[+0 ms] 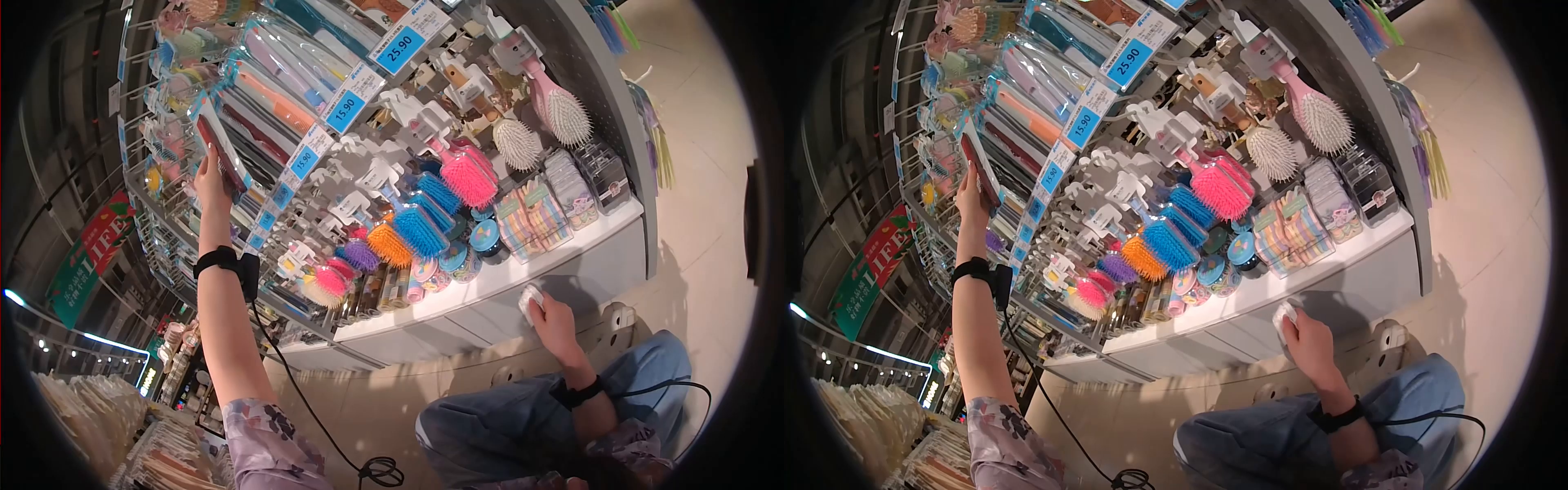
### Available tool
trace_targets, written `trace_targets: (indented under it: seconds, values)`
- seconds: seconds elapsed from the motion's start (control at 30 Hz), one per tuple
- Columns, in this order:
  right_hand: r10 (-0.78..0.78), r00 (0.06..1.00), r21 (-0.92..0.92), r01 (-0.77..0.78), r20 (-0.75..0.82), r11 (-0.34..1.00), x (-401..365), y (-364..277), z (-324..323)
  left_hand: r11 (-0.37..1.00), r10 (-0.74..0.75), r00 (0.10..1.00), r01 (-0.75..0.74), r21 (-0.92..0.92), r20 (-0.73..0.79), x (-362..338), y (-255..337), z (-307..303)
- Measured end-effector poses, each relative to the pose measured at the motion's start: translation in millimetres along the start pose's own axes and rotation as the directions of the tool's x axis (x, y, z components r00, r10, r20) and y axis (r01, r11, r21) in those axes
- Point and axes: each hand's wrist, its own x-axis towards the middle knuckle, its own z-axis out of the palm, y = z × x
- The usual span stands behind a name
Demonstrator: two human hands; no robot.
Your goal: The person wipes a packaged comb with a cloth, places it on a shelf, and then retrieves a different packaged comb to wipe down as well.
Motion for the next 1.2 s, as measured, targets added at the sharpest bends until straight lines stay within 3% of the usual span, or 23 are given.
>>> trace_targets:
  seconds: [0.13,0.23,0.3,0.33,0.4,0.47,0.53,0.6,0.67,0.7,0.73,0.8,0.83,0.97,1.07,1.1,1.2]
  values:
    - [-0.003,1.000,-0.002,0.003,-0.001,1.000,0,2,0,1.000,-0.018,0.999,0.018,0.006,-0.036,5,-5,6]
    - [0.003,1.000,-0.011,-0.003,0.017,1.000,0,4,0,1.000,-0.027,0.999,0.027,-0.005,0.032,12,-7,10]
    - [0.005,1.000,-0.007,-0.005,0.024,1.000,1,4,0,0.993,-0.085,0.992,0.077,0.084,0.096,15,-6,14]
    - [0.011,1.000,-0.005,-0.011,0.029,1.000,1,3,0,0.980,-0.053,0.990,0.026,0.198,0.128,25,-13,13]
    - [0.016,0.999,-0.005,-0.016,0.032,1.000,1,4,0,0.784,-0.143,0.984,0.049,0.619,0.103,49,-22,5]
    - [0.015,0.999,-0.038,-0.013,0.050,0.999,1,5,0,0.763,-0.105,0.986,-0.004,0.646,0.131,70,-52,-3]
    - [0.014,0.999,-0.045,-0.013,0.040,0.999,1,5,0,0.431,0.117,0.982,-0.186,0.883,0.150,67,-60,0]
    - [0.019,0.999,-0.048,-0.018,0.032,0.999,1,1,-2,0.393,0.086,0.994,-0.098,0.914,0.070,48,-58,4]
    - [0.037,0.999,-0.007,-0.037,0.027,0.999,0,-3,-3,0.277,0.089,0.956,0.246,0.929,-0.280,21,-56,14]
    - [0.039,0.999,-0.014,-0.038,0.031,0.999,1,-2,-2,0.674,-0.044,0.991,0.123,0.728,-0.127,37,-87,-13]
    - [0.037,0.999,-0.017,-0.036,0.028,0.999,1,-2,0,0.675,-0.046,0.991,0.126,0.727,-0.129,32,-89,-14]
    - [0.035,0.999,-0.025,-0.034,0.024,0.999,0,0,2,0.698,-0.187,0.970,0.244,0.673,-0.157,21,-92,-10]
    - [0.029,0.999,-0.042,-0.028,0.019,0.999,0,1,3,0.688,-0.127,0.982,0.190,0.701,-0.142,12,-93,-6]
    - [0.051,0.998,-0.037,-0.050,0.028,0.998,0,0,1,0.691,-0.131,0.981,0.195,0.696,-0.144,7,-89,-5]
    - [0.040,0.999,-0.019,-0.040,0.004,0.999,1,2,3,0.819,-0.004,0.978,0.123,0.561,-0.208,7,-90,-16]
    - [0.041,0.999,-0.015,-0.041,0.010,0.999,1,2,4,0.781,0.069,0.967,0.100,0.616,-0.245,4,-87,-18]
    - [0.032,0.999,-0.027,-0.031,0.018,0.999,-1,4,6,0.676,0.053,0.961,0.165,0.719,-0.270,-13,-69,-30]
